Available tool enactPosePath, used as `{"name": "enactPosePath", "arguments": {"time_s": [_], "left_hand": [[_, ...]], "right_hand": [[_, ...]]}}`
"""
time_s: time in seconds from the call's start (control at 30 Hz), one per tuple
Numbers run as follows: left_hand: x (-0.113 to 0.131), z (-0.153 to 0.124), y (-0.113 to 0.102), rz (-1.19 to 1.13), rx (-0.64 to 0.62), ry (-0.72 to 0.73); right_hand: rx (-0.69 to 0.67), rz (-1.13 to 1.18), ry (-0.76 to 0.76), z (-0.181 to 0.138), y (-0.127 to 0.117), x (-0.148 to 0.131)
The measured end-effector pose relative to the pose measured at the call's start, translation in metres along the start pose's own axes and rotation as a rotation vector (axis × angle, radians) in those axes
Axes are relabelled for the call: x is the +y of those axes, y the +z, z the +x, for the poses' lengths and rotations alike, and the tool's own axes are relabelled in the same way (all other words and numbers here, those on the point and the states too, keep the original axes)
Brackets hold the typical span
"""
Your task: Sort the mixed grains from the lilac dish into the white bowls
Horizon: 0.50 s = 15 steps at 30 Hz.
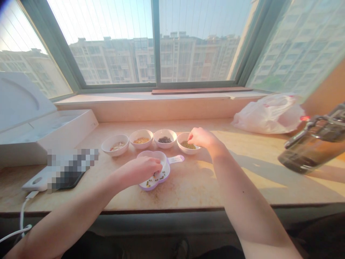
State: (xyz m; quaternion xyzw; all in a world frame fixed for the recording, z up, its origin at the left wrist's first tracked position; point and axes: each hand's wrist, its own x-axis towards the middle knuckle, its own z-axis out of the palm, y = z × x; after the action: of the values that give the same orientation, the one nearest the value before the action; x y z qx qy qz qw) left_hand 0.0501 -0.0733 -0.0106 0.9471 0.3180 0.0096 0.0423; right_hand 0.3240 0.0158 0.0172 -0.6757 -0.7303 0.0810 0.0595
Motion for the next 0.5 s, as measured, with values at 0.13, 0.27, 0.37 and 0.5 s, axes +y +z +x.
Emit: {"name": "enactPosePath", "arguments": {"time_s": [0.13,0.27,0.37,0.5], "left_hand": [[0.000,0.000,0.002,0.024,0.028,0.033],[-0.007,0.000,-0.004,-0.074,0.084,0.043],[-0.016,0.001,-0.011,-0.311,0.211,-0.010],[-0.028,0.003,-0.017,-0.851,0.511,-0.109]], "right_hand": [[0.097,0.035,-0.019,0.002,0.006,0.005],[0.215,0.116,-0.082,-0.001,0.008,-0.003],[0.309,0.221,-0.179,-0.005,0.007,-0.017],[0.412,0.471,-0.361,-0.016,0.011,-0.043]]}}
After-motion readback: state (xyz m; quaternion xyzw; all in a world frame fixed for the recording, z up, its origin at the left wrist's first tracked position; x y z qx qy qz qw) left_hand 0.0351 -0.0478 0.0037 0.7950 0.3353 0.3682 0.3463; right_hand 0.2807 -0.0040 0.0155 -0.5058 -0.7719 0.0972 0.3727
